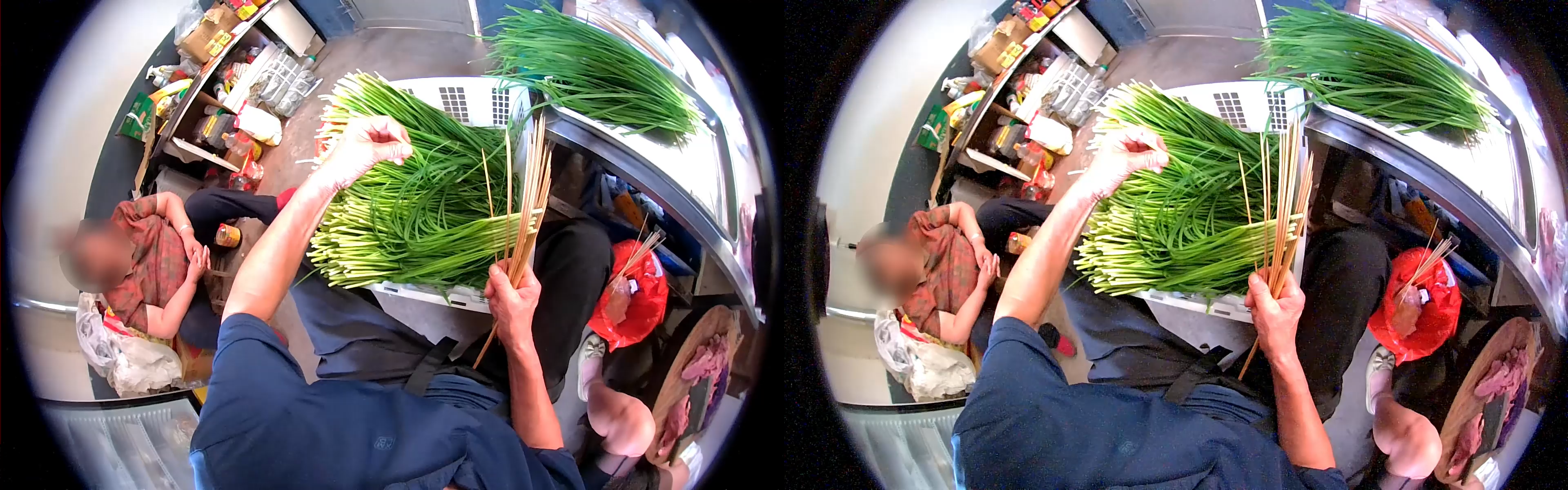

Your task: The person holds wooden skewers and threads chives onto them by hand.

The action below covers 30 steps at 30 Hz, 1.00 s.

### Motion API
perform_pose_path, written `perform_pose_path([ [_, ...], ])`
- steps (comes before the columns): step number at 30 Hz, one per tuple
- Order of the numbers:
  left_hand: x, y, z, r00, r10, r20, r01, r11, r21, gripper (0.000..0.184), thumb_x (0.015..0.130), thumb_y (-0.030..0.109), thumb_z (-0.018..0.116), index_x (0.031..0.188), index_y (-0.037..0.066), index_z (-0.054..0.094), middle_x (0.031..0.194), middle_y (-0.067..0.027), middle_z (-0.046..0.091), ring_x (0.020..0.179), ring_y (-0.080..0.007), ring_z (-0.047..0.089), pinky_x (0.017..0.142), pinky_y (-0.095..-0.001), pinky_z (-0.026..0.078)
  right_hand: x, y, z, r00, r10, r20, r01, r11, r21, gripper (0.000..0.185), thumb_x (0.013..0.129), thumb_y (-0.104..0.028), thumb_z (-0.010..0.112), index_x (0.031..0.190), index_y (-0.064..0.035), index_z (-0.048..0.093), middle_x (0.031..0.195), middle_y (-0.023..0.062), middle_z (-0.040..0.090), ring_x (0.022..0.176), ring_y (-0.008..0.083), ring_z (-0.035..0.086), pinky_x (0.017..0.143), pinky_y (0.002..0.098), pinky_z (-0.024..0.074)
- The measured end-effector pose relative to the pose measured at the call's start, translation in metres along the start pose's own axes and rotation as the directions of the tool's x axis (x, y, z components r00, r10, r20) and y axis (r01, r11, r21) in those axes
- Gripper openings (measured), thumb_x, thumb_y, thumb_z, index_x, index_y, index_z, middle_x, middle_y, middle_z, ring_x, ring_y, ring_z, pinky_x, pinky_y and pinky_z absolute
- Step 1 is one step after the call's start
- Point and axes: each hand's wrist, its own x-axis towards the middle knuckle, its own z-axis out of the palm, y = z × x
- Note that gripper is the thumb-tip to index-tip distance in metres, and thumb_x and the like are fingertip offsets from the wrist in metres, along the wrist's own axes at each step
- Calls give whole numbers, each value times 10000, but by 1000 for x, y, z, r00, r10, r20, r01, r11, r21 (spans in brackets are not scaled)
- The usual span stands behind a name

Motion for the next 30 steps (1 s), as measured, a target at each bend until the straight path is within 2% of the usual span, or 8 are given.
perform_pose_path([
  [5, 10, 44, -6, 958, 252, -138, -246, 967, 64, 95, 846, 28, 642, 788, 60, 575, 831, -86, 653, 837, -190, 650, 839, -319, 496, -1, -3, 1, 1000, 12, -9, -12, 1000, -17, 118, 884, -152, 608, 878, -46, 558, 595, -4, 539, 457, 44, 416, 421, 200, 321],
  [9, 19, 106, -20, 824, 454, -340, -510, 855, -94, 82, 907, 60, 580, 836, 62, 538, 766, -103, 639, 777, -220, 662, 765, -383, 546, -1, -1, 2, 1000, 4, -6, -4, 1000, -25, 122, 882, -155, 609, 875, -43, 560, 595, -3, 540, 458, 48, 419, 424, 203, 323],
  [11, 23, 121, -15, 778, 540, -322, -604, 784, -144, 79, 918, 106, 586, 921, 28, 575, 718, -90, 618, 659, -180, 632, 673, -341, 555, 0, -1, 2, 1000, 11, -6, -11, 1000, -15, 122, 884, -153, 607, 879, -42, 558, 596, -3, 538, 459, 49, 418, 426, 204, 324],
  [13, 30, 113, -1, 803, 546, -240, -580, 808, -101, 132, 913, 119, 600, 990, 12, 591, 714, -81, 621, 627, -153, 611, 625, -308, 541, 0, -2, 3, 1000, 8, 0, -8, 1000, -9, 119, 886, -151, 606, 881, -42, 558, 597, -4, 538, 458, 47, 415, 425, 203, 322],
  [15, 28, 92, 32, 876, 392, -281, -393, 918, 57, 176, 931, 173, 579, 1032, 35, 620, 712, -45, 600, 591, -112, 543, 538, -245, 443, 0, -1, 2, 1000, 3, -3, -3, 1000, -2, 116, 887, -149, 605, 884, -43, 558, 598, -5, 537, 458, 46, 411, 424, 202, 319],
  [17, 26, 63, 60, 961, 148, -234, -165, 985, -56, 206, 897, 188, 630, 1023, 26, 625, 755, -48, 631, 611, -107, 563, 568, -232, 462, -1, 0, 1, 1000, 9, 11, -10, 1000, 11, 111, 890, -143, 607, 887, -44, 558, 600, -6, 536, 460, 42, 407, 424, 200, 314],
  [21, 22, 11, 77, 997, -77, 20, 79, 978, -193, 169, 859, 46, 621, 1020, -4, 624, 848, -65, 659, 681, -122, 592, 682, -252, 505, -2, 1, -1, 999, -36, 29, 35, 999, 21, 104, 890, -131, 612, 895, -38, 567, 610, -3, 539, 472, 44, 414, 429, 196, 318],
  [30, 11, -3, 84, 993, -110, 51, 121, 894, -431, 188, 845, -13, 618, 1033, -28, 622, 970, -145, 665, 885, -244, 664, 837, -354, 548, -1, 0, 2, 998, -38, 52, 36, 998, 44, 121, 888, -137, 621, 893, -30, 565, 605, -1, 535, 473, 45, 419, 431, 195, 323],
])
